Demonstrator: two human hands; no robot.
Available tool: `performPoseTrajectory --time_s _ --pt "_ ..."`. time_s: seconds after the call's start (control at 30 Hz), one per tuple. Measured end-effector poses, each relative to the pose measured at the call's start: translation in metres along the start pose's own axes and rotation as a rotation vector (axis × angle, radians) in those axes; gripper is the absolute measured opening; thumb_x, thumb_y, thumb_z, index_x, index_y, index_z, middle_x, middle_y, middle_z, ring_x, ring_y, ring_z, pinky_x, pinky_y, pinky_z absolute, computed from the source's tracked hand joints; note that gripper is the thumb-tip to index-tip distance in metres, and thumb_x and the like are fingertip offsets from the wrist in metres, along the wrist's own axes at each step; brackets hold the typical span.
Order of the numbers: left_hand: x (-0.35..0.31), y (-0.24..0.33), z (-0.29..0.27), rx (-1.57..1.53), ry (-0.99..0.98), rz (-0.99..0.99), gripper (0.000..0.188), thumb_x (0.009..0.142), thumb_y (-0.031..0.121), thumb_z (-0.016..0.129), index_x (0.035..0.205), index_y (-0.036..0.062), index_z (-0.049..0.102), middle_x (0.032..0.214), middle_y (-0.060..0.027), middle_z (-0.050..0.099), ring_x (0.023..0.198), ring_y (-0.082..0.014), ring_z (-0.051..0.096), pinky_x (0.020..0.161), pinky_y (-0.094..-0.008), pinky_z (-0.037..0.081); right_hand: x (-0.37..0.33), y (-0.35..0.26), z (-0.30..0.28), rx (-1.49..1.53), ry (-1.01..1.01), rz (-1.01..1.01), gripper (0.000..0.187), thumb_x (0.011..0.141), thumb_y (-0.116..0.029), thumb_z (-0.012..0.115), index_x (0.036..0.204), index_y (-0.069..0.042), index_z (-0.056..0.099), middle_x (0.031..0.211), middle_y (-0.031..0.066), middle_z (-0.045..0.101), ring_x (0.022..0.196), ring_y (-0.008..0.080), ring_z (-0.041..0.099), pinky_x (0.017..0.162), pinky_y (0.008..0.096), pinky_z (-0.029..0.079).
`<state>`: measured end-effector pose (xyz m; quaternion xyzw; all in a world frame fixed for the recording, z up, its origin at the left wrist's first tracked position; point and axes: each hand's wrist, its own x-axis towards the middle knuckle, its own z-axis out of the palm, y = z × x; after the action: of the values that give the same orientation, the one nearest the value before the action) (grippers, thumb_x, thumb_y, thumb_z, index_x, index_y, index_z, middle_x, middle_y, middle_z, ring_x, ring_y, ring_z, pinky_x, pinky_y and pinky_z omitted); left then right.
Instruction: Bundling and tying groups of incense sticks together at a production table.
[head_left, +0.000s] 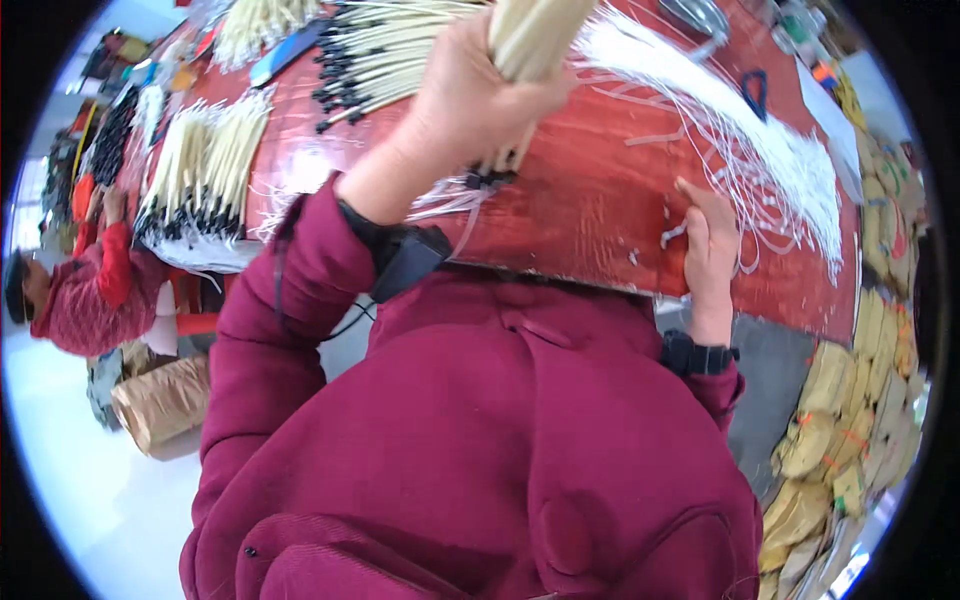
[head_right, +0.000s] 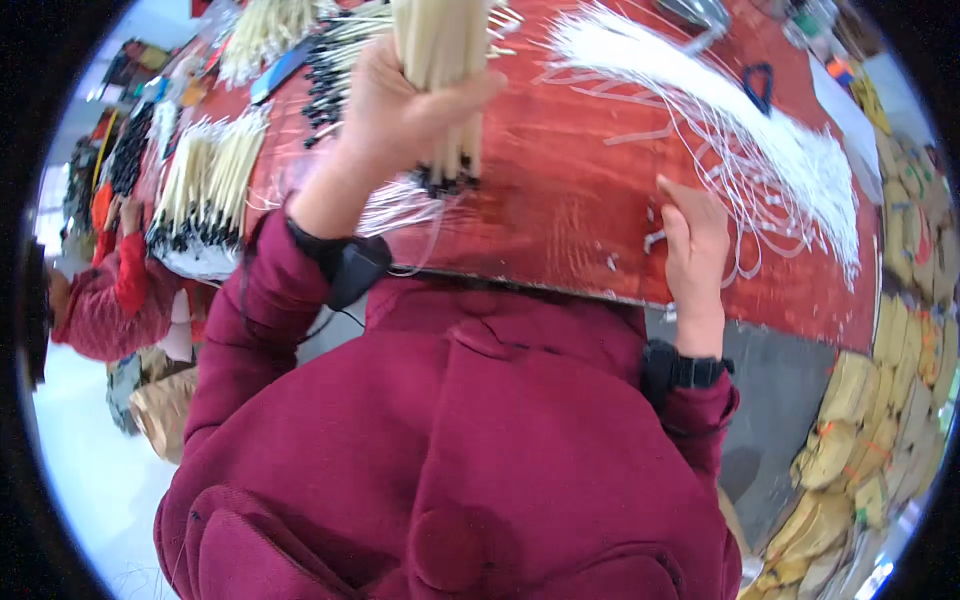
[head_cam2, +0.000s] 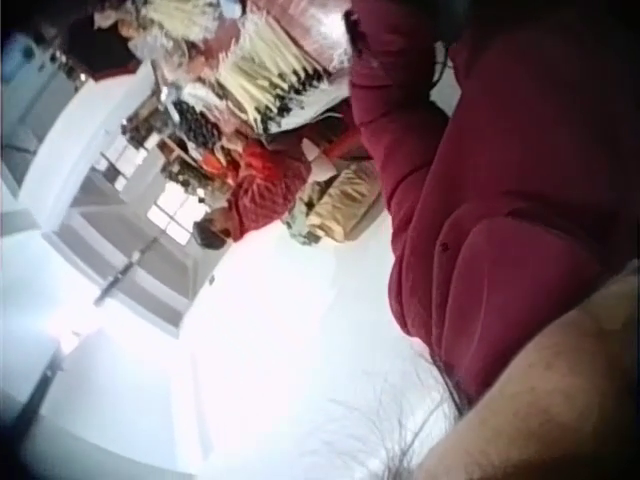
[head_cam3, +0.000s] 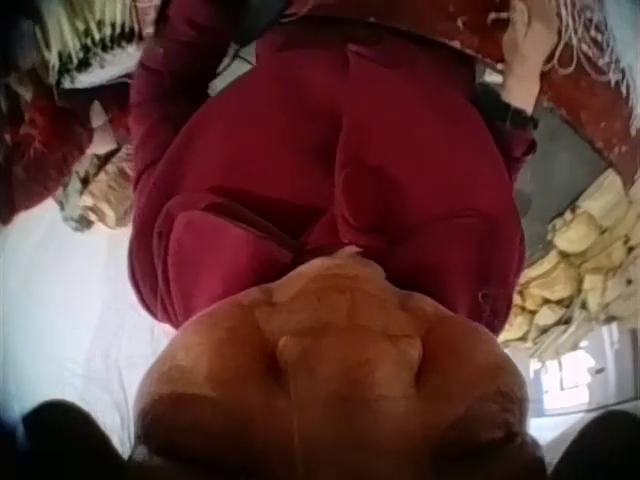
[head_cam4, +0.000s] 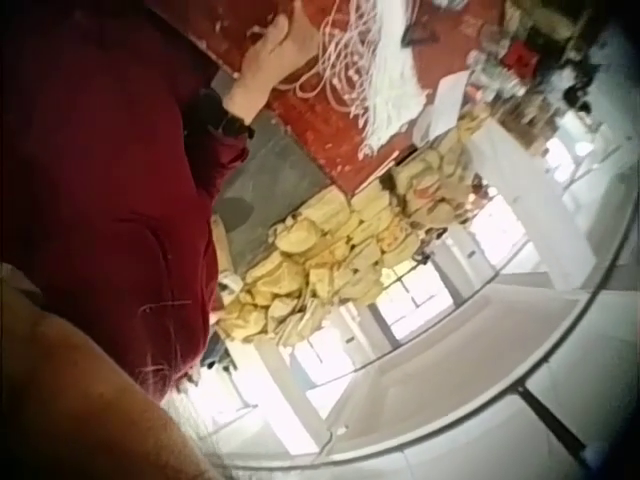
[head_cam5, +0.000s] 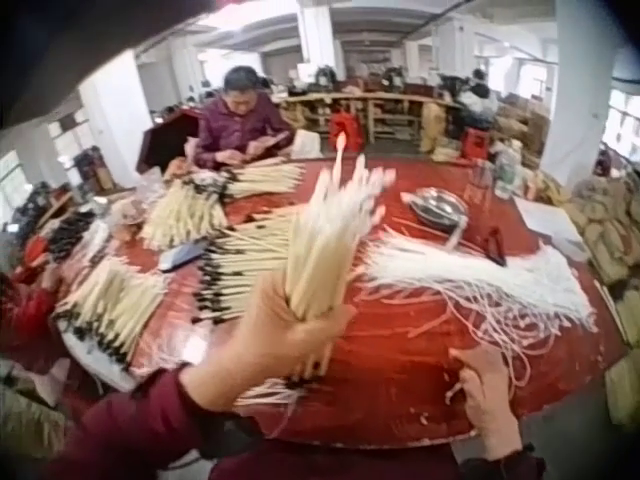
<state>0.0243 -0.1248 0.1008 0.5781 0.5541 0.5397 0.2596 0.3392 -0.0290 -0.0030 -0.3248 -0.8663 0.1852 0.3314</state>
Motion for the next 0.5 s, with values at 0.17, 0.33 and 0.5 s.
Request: performPoseTrajectory --time_s 0.17,0.33,0.5 --pt "-0.043 -0.062 0.029 0.083 0.256 0.226 0.026 0.076 0.009 0.075 0.099 0.0028 0.065 0.08 -0.0133 0.068 0.075 -0.0226 0.069 0.068 -0.0349 0.054 0.013 -0.017 0.008 0.084 -0.073 0.029 0.031 0.101 -0.018 0.051 0.119 -0.001 0.07 0.109 0.0123 0.068 0.101 0.027 0.061 0.095 0.0378 0.045" --pt "-0.048 -0.053 0.035 0.199 0.224 0.125 0.036 0.076 0.007 0.075 0.111 0.0055 0.068 0.089 -0.0099 0.068 0.077 -0.0192 0.066 0.07 -0.0355 0.053 0.007 -0.013 0.008 0.101 -0.074 -0.055 0.03 0.1 -0.021 0.056 0.118 -0.001 0.071 0.099 0.011 0.066 0.091 0.024 0.06 0.088 0.0371 0.045" --pt "-0.037 -0.029 0.01 -0.044 0.498 0.284 0.029 0.075 0.01 0.074 0.102 0.0059 0.064 0.082 -0.0165 0.066 0.075 -0.0349 0.068 0.068 -0.0386 0.053 0.02 -0.024 0.008 0.073 -0.09 -0.062 0.03 0.101 -0.022 0.057 0.117 -0.001 0.07 0.099 0.0118 0.066 0.092 0.0255 0.06 0.087 0.0367 0.045"
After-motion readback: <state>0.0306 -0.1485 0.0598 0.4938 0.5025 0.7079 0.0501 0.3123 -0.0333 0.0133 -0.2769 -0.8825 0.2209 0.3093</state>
